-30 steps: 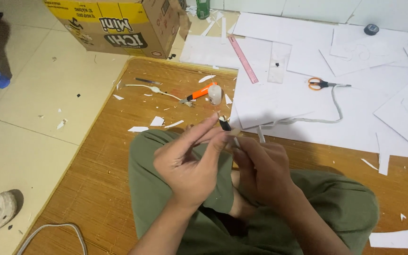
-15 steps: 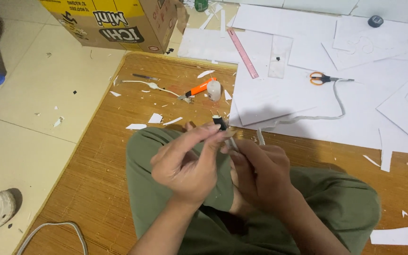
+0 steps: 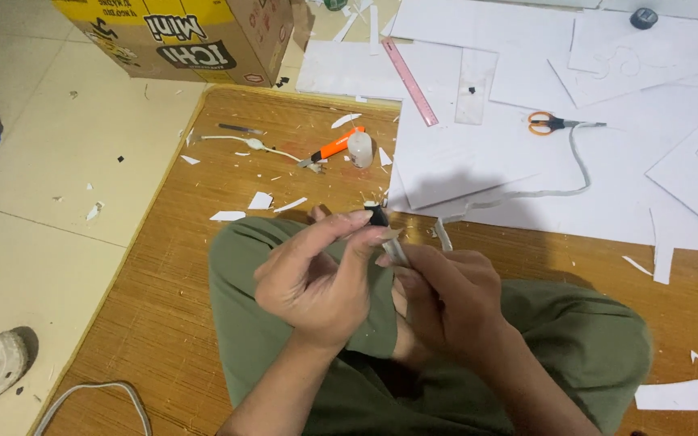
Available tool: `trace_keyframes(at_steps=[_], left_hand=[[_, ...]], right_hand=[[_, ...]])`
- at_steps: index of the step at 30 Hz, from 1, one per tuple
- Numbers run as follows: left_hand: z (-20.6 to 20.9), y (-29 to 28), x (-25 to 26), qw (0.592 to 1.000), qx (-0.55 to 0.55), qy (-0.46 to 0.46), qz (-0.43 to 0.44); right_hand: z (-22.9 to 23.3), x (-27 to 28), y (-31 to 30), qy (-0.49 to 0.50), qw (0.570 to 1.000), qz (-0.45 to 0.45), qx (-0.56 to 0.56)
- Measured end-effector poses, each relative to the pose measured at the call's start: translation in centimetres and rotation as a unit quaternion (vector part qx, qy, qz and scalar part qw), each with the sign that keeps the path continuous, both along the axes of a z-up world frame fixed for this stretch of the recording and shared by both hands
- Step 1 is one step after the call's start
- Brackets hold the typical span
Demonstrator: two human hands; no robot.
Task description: The person sits on the floor and assembles a decorative neon-style LED strip sign over a paper template, bending the flexible strip to follow the drawn shape. They attach a two-prong power connector to the end of the strip, pressing the pins into the strip's end, then lift and reposition the shaped strip on the template.
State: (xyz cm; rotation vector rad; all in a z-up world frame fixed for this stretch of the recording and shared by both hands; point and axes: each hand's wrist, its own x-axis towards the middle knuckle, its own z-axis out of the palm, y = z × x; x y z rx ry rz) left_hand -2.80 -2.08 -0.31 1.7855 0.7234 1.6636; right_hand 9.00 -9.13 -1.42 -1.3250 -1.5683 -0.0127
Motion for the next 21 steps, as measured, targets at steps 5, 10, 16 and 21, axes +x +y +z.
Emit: trace_keyframes(at_steps=[5,10,16,21], left_hand=[[0.3,0.4,0.7,0.998,-0.057,-0.014,-0.033],[-1.4,1.2,1.1,0.986,-0.141,-0.041,-0.082],[-3.7,2.3,1.5,0.978,-0.168,-0.067,-0.1],[-4.5,3.4,1.1,0.969,-0.195,-0.049,-0.14]], right_hand=[[-0.4,0.7,0.1,0.009,1.0,0.004,-0.019],[-2.0,1.0,0.4,0.018,0.998,-0.009,-0.056],[-3.9,1.2,1.5,0.077,0.994,0.061,0.044],[-4.7,1.4,1.8,0.102,0.991,0.081,0.024]])
